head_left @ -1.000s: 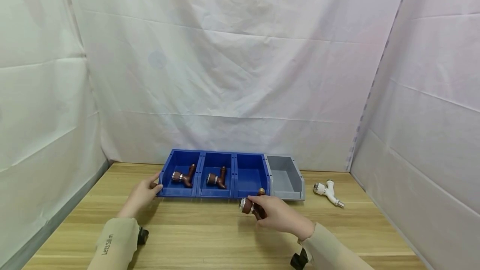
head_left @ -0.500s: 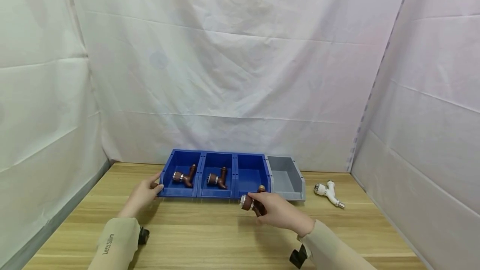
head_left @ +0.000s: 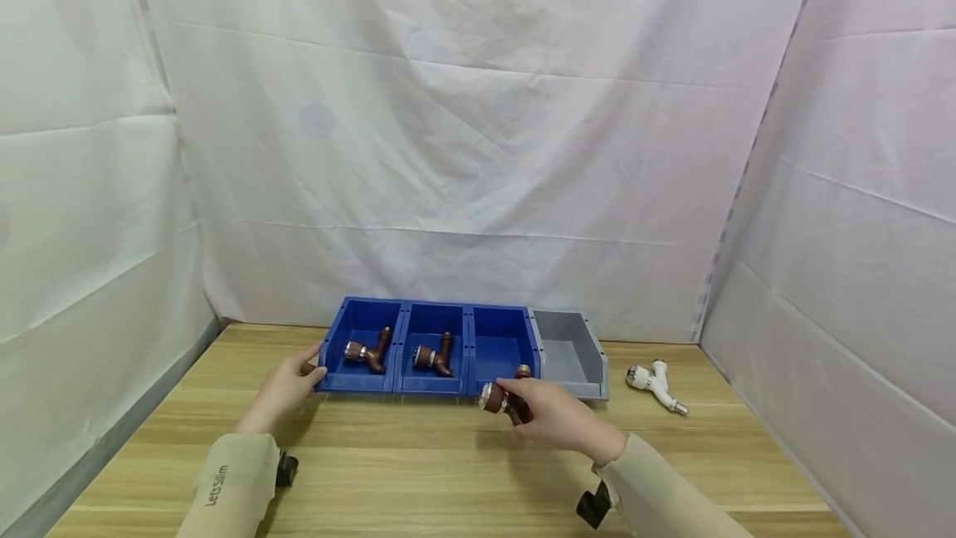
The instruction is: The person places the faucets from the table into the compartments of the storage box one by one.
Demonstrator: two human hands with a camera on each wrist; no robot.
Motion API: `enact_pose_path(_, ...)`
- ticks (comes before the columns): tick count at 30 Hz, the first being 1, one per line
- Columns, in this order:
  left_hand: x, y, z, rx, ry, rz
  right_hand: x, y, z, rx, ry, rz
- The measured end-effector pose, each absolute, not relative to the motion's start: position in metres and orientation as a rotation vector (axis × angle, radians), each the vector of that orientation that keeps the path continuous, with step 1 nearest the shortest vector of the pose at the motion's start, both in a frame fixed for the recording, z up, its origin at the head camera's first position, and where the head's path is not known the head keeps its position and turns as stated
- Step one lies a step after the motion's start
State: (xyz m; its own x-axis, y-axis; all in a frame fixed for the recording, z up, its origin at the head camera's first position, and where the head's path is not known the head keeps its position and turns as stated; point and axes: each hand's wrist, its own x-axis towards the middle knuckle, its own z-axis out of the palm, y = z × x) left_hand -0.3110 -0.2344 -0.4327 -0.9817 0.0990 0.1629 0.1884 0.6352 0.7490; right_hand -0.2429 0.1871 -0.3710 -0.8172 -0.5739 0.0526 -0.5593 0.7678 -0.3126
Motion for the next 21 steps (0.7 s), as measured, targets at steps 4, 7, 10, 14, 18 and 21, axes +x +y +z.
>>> enact_pose_path(4, -0.312, -0.235, -0.433, -0.238, -2.747, -1.26, -0.245, 0.188, -0.37, -0.938, 2.918, -0.492)
enact_pose_path(7, -0.313, -0.235, -0.433, -0.233, -2.75, -1.26, -0.247, 0.189, -0.37, -0.954, 2.921, -0.492)
enact_pose_path(10, -0.312, -0.235, -0.433, -0.229, -2.753, -1.27, -0.249, 0.189, -0.37, -0.969, 2.919, -0.499)
enact_pose_path(14, -0.312, -0.235, -0.433, -0.228, -2.757, -1.271, -0.25, 0.19, -0.37, -0.967, 2.917, -0.508)
enact_pose_path(18, -0.313, -0.235, -0.433, -0.231, -2.761, -1.257, -0.252, 0.189, -0.369, -0.955, 2.923, -0.51)
enact_pose_path(21, -0.313, -0.236, -0.434, -0.225, -2.762, -1.264, -0.254, 0.189, -0.368, -0.955, 2.927, -0.506)
